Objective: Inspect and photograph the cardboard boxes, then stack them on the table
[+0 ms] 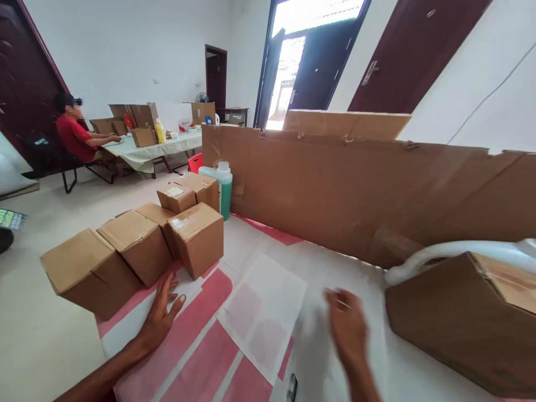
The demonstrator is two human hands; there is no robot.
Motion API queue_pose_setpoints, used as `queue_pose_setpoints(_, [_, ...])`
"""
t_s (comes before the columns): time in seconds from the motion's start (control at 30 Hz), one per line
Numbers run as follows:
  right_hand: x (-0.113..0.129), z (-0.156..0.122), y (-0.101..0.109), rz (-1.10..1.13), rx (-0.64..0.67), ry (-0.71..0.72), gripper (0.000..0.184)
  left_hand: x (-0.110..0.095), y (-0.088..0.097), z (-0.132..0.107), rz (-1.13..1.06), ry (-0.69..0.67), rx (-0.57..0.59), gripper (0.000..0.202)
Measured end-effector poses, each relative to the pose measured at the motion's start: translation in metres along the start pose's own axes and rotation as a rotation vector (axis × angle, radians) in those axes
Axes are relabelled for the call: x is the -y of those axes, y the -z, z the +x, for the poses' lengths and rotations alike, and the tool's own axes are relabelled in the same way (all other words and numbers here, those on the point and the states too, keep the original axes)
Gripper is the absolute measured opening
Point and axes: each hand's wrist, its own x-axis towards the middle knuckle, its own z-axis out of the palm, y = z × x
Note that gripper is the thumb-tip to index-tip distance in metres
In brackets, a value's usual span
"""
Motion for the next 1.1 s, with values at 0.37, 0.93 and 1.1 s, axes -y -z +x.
queue_pose_setpoints(0.37, [0.038, -0.103, -0.251, 0.298, 0.449, 0.128, 0.059, 0.033, -0.018, 0.074, 0.002, -0.220, -0.039, 0.077])
queue_pose_setpoints(0.93, [0.027, -0.197, -0.059, 0.274, 0.250, -0.051, 0.056, -0.026, 0.026, -0.055, 0.113, -0.478, 0.255, 0.072])
queue_pose_setpoints(1.1, [0.038, -0.204, -0.061, 0.363, 0.262, -0.055, 0.060, -0.032, 0.029, -0.020, 0.023, -0.364, 0.359, 0.072])
